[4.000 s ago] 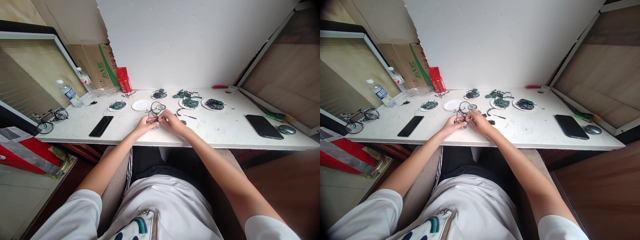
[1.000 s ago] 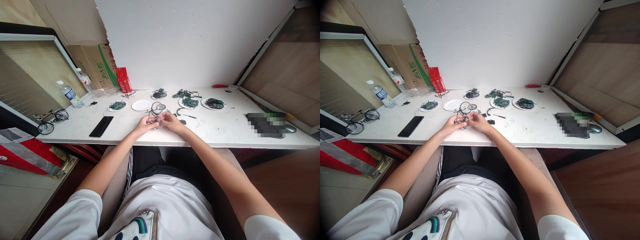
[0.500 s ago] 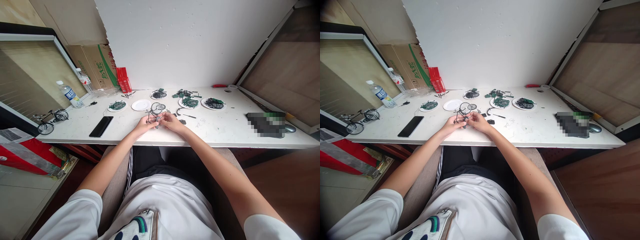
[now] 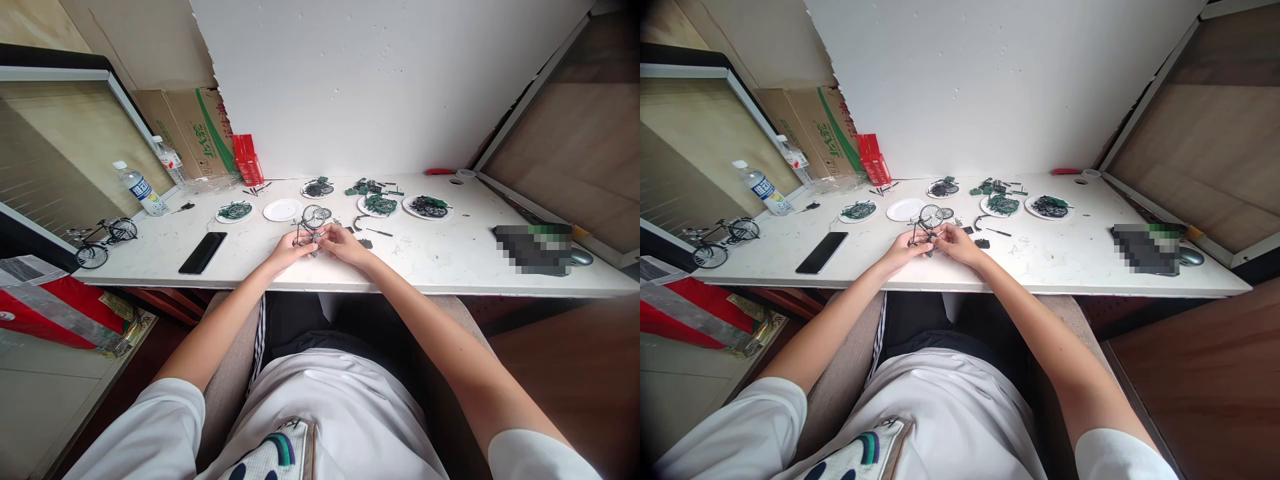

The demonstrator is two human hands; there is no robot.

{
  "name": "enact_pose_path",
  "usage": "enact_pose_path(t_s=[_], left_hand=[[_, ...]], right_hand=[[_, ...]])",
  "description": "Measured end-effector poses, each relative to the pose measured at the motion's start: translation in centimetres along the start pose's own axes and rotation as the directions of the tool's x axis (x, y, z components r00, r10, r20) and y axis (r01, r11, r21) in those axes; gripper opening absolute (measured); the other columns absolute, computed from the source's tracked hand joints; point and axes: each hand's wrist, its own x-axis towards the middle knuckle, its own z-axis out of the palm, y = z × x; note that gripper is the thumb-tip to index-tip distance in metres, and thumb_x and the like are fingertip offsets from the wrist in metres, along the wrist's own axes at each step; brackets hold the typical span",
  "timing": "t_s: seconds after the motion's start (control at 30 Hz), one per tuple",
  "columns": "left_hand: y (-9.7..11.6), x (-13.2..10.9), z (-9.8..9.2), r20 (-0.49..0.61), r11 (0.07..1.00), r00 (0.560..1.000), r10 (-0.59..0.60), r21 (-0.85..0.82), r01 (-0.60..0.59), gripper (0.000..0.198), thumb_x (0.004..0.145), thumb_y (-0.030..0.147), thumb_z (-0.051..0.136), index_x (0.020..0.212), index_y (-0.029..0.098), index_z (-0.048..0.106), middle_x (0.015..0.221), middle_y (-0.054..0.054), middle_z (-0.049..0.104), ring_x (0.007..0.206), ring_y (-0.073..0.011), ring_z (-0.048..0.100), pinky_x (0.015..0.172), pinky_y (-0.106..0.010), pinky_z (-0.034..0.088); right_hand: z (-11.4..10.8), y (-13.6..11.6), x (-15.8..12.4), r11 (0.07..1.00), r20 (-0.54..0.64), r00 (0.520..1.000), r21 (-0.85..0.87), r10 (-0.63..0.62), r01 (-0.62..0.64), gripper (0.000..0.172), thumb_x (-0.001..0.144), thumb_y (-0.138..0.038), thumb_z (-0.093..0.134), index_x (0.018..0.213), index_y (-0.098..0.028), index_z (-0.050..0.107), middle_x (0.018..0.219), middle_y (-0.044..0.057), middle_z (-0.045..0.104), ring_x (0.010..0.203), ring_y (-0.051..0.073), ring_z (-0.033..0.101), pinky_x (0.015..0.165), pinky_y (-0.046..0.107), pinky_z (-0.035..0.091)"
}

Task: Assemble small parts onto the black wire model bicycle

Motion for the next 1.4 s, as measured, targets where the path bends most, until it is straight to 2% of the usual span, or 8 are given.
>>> enact_pose_path(t_s=[0.47,0.67,1.4], left_hand=[[0.15,-0.01,0.08,-0.008,1.0,1.0,-0.007,0.012,0.007,0.053,0.078,0.033,0.092,0.121,0.012,0.07,0.116,-0.016,0.077,0.092,-0.0187,0.074,0.071,-0.028,0.053],[0.18,-0.05,0.1,-0.001,1.0,1.0,0.002,0.024,-0.002,0.051,0.079,0.033,0.092,0.121,0.012,0.07,0.113,-0.015,0.078,0.091,-0.0189,0.074,0.072,-0.029,0.053],[0.03,-0.04,0.13,-0.021,1.0,1.0,-0.014,0.024,0.015,0.051,0.079,0.032,0.092,0.12,0.012,0.07,0.112,-0.014,0.077,0.092,-0.019,0.074,0.073,-0.029,0.054]], right_hand=[[0.23,-0.52,-0.13,1.0,-0.01,1.0,-0.01,0.014,-0.014,0.043,0.093,-0.053,0.077,0.121,-0.023,0.063,0.085,0.001,0.069,0.082,0.018,0.07,0.053,0.024,0.047],[0.34,-0.75,-0.16,1.0,-0.016,1.0,-0.012,0.003,-0.004,0.041,0.093,-0.05,0.076,0.12,-0.022,0.063,0.081,0.0,0.068,0.078,0.018,0.069,0.057,0.026,0.048],[0.46,-0.95,-0.32,0.998,-0.016,1.0,-0.055,0.007,-0.008,0.042,0.093,-0.052,0.074,0.12,-0.022,0.061,0.077,0.0,0.069,0.075,0.018,0.067,0.059,0.027,0.048]])
